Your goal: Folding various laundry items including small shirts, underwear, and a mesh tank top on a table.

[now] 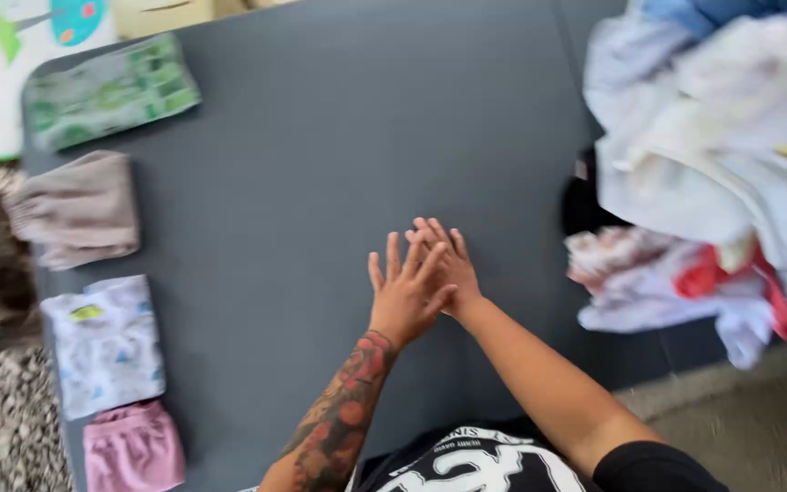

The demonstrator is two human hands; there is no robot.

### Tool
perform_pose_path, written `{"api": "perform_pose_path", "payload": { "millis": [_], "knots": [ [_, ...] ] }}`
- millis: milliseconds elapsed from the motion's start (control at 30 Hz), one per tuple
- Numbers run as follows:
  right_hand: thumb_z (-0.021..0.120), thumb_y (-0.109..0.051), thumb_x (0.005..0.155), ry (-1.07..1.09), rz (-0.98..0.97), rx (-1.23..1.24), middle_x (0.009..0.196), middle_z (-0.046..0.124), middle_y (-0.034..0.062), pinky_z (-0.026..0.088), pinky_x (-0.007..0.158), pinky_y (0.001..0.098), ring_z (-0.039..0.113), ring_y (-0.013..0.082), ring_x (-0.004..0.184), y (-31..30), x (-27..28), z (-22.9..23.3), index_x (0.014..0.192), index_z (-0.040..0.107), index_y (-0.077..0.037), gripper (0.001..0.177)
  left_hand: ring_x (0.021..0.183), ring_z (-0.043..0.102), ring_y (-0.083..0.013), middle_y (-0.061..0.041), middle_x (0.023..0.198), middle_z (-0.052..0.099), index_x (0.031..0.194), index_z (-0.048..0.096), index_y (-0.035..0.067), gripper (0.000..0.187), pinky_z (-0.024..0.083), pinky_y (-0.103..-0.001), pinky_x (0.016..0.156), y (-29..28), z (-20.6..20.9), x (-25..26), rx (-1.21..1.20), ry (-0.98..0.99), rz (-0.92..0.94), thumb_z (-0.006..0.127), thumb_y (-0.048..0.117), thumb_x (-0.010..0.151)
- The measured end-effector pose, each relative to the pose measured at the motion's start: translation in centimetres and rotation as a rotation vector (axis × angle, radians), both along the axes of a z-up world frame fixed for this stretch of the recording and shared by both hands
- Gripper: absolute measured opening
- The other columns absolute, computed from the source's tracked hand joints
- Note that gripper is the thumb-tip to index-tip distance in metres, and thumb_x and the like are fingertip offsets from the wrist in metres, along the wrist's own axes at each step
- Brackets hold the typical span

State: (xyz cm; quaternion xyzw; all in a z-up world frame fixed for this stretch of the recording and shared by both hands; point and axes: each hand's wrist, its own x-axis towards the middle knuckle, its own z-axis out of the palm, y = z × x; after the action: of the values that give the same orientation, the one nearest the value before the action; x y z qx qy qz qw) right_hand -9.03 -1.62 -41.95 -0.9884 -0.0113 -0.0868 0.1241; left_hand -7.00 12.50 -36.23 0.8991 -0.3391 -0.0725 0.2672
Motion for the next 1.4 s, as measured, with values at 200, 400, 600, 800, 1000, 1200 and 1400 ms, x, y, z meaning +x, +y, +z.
{"api": "perform_pose_path", "payload": {
  "millis": [200,400,600,800,1000,1200,1400],
  "knots": [
    [0.068,-0.021,0.087,0.145,0.113,0.283,0.153,0.046,0.0112,0.032,0.115,0.0543,0.039,0.0316,0.146,-9.7,-10.6,3.0,0.145,0.052,-0.012,0.061,0.153,0.019,-0.0434,-0.011,0.162,0.038,0.15,0.049,0.014,0.062,0.011,-0.069,0.117,-9.4,-0.9,-4.3,-0.087,0.022,-0.085,0.061,0.047,0.099],
    [0.074,-0.014,0.094,-0.036,-0.182,0.486,0.117,0.069,0.009,0.057,0.084,0.039,0.07,0.0292,0.106,-19.5,-18.4,7.7,0.117,0.066,-0.009,0.024,0.137,0.053,-0.0365,-0.012,0.141,0.06,0.131,0.06,0.009,0.042,0.042,-0.049,0.111,-24.0,2.8,-3.7,-0.447,-0.001,-0.281,0.07,0.026,0.094],
    [0.066,-0.009,0.098,-0.198,-0.466,0.742,0.109,0.073,0.0084,0.058,0.062,0.0285,0.072,0.0173,0.076,-26.4,-21.6,13.0,0.113,0.072,-0.005,0.016,0.126,0.062,-0.0366,-0.02,0.134,0.063,0.137,0.057,0.002,0.048,0.05,-0.043,0.105,-37.4,5.7,0.6,-0.62,0.146,-0.248,0.071,0.027,0.099],
    [0.064,-0.008,0.098,-0.365,-0.314,0.712,0.133,0.062,0.0136,0.06,0.073,0.0277,0.07,0.0175,0.088,-30.6,-21.5,15.9,0.131,0.063,-0.002,0.034,0.096,0.069,-0.017,-0.006,0.103,0.077,0.108,0.074,0.005,0.029,0.053,-0.033,0.086,-43.9,11.2,2.5,-0.488,0.384,-0.05,0.071,0.031,0.096],
    [0.065,-0.015,0.103,-0.404,-0.384,0.798,0.147,0.054,0.0144,0.058,0.074,0.0286,0.072,0.0194,0.095,-34.5,-20.1,12.7,0.151,0.041,-0.008,0.055,0.096,0.061,-0.0065,0.004,0.104,0.069,0.113,0.069,0.007,0.017,0.048,-0.026,0.085,-38.4,28.3,1.8,-1.221,0.645,-0.38,0.064,0.022,0.111],
    [0.062,-0.023,0.106,-0.36,-0.186,1.347,0.155,0.045,0.0126,0.057,0.089,0.0308,0.067,0.023,0.117,-32.2,-16.2,16.9,0.167,0.012,-0.004,0.081,0.097,0.069,-0.0073,0.006,0.106,0.071,0.115,0.063,0.013,0.016,0.058,-0.028,0.085,-33.4,30.6,0.6,-1.245,0.539,-0.413,0.06,0.026,0.106],
    [0.068,-0.007,0.101,-0.532,-0.306,2.021,0.129,0.069,0.0083,0.058,0.098,0.0286,0.071,0.0183,0.114,-36.3,-13.5,10.8,0.141,0.056,0.001,0.043,0.098,0.066,-0.0061,0.001,0.108,0.071,0.13,0.059,0.011,0.016,0.055,-0.025,0.087,-27.0,32.0,-0.5,-1.125,0.678,-0.5,0.059,0.023,0.12]
  ]
}}
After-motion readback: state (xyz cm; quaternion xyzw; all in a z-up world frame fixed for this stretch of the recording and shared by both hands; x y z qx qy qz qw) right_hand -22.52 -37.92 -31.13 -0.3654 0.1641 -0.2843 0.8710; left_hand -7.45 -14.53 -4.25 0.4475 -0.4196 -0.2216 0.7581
